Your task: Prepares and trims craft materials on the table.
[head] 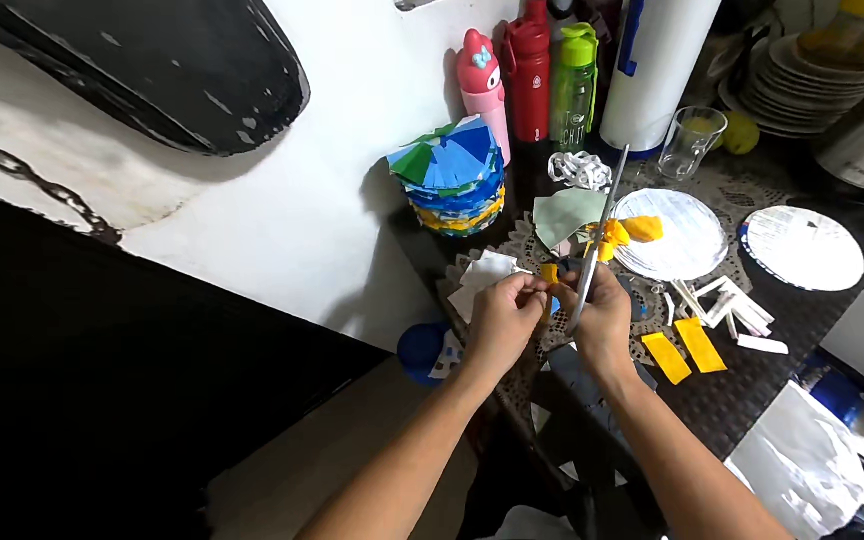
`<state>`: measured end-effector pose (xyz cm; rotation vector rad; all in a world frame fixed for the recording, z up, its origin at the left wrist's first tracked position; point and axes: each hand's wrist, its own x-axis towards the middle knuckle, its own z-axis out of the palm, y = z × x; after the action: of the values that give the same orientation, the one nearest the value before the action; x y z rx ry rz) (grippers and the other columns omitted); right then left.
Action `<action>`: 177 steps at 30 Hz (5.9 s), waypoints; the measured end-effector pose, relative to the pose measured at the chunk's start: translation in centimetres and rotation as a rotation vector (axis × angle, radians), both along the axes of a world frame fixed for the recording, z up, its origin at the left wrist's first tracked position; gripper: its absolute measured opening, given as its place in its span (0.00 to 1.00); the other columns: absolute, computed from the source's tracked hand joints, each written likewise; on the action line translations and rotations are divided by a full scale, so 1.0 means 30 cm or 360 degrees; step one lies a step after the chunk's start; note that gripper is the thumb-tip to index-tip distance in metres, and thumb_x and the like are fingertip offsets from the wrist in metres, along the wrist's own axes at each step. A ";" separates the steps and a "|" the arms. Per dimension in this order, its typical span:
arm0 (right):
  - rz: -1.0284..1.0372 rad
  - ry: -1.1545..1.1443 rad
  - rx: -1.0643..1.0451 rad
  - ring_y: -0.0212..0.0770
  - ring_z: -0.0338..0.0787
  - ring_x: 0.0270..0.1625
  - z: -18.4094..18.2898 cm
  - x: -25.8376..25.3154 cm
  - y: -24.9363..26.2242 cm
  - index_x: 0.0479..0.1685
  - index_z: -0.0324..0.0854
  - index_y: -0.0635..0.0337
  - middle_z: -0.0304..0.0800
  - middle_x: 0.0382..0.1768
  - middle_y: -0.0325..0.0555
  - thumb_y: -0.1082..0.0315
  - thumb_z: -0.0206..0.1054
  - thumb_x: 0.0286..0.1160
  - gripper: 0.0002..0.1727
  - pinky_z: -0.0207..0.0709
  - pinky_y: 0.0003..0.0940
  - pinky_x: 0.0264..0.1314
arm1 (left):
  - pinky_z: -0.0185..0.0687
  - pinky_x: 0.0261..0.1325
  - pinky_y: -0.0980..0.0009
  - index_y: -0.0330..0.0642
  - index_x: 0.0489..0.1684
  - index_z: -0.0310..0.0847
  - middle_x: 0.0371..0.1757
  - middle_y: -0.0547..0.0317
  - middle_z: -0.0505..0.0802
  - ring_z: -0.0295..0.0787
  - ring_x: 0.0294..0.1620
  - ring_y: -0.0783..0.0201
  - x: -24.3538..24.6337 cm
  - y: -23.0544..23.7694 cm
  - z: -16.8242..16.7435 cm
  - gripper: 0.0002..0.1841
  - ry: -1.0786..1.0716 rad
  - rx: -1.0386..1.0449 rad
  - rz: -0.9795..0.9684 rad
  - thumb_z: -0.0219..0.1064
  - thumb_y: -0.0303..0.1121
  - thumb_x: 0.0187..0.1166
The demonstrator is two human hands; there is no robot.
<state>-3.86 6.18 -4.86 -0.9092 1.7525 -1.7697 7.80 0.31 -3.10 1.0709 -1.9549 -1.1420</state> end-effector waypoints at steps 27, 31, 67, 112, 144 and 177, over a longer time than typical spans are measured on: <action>-0.0009 -0.0494 -0.0145 0.31 0.87 0.26 -0.019 -0.019 0.011 0.38 0.81 0.65 0.88 0.27 0.41 0.83 0.71 0.68 0.07 0.84 0.24 0.32 | 0.91 0.41 0.71 0.36 0.37 0.88 0.31 0.58 0.93 0.92 0.30 0.69 0.006 -0.079 0.003 0.04 -0.0039 0.0199 -0.0051 0.70 0.27 0.80; -0.0018 -0.0661 -0.0173 0.33 0.87 0.26 -0.023 -0.054 0.027 0.37 0.80 0.65 0.88 0.26 0.43 0.83 0.68 0.72 0.05 0.85 0.27 0.33 | 0.90 0.41 0.71 0.35 0.38 0.87 0.33 0.57 0.93 0.92 0.31 0.69 0.019 -0.114 -0.019 0.05 -0.0005 0.0326 0.0024 0.68 0.27 0.82; 0.0292 -0.0579 -0.0463 0.28 0.91 0.30 0.059 -0.072 0.316 0.36 0.83 0.58 0.93 0.30 0.37 0.80 0.71 0.66 0.07 0.88 0.23 0.36 | 0.86 0.50 0.79 0.35 0.46 0.83 0.38 0.65 0.91 0.89 0.42 0.77 0.018 0.171 0.058 0.05 0.0523 0.0362 -0.0635 0.65 0.28 0.82; 0.0281 -0.0355 -0.0312 0.27 0.90 0.35 0.031 -0.006 0.411 0.41 0.81 0.61 0.91 0.36 0.36 0.80 0.73 0.63 0.10 0.87 0.21 0.38 | 0.88 0.43 0.86 0.35 0.38 0.91 0.36 0.63 0.95 0.91 0.37 0.82 0.061 0.313 -0.007 0.06 0.0387 -0.0145 -0.0347 0.70 0.27 0.73; 0.0179 0.0094 -0.0168 0.19 0.87 0.33 0.005 0.025 0.406 0.38 0.83 0.61 0.90 0.32 0.32 0.76 0.72 0.65 0.06 0.81 0.13 0.37 | 0.82 0.37 0.91 0.41 0.33 0.91 0.29 0.70 0.93 0.86 0.31 0.88 0.075 0.305 0.011 0.05 0.0102 0.0051 -0.0316 0.70 0.29 0.74; 0.0351 -0.0430 -0.0030 0.30 0.91 0.28 0.051 -0.047 0.382 0.39 0.80 0.59 0.90 0.30 0.35 0.80 0.67 0.64 0.08 0.89 0.24 0.34 | 0.79 0.54 0.84 0.35 0.31 0.86 0.40 0.61 0.89 0.83 0.47 0.79 0.066 0.227 -0.122 0.11 0.0599 -0.0195 -0.0428 0.56 0.20 0.79</action>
<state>-5.26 17.64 -3.32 -0.7952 1.4119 -1.6795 9.77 7.13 -6.77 0.4938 -1.8692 -1.2424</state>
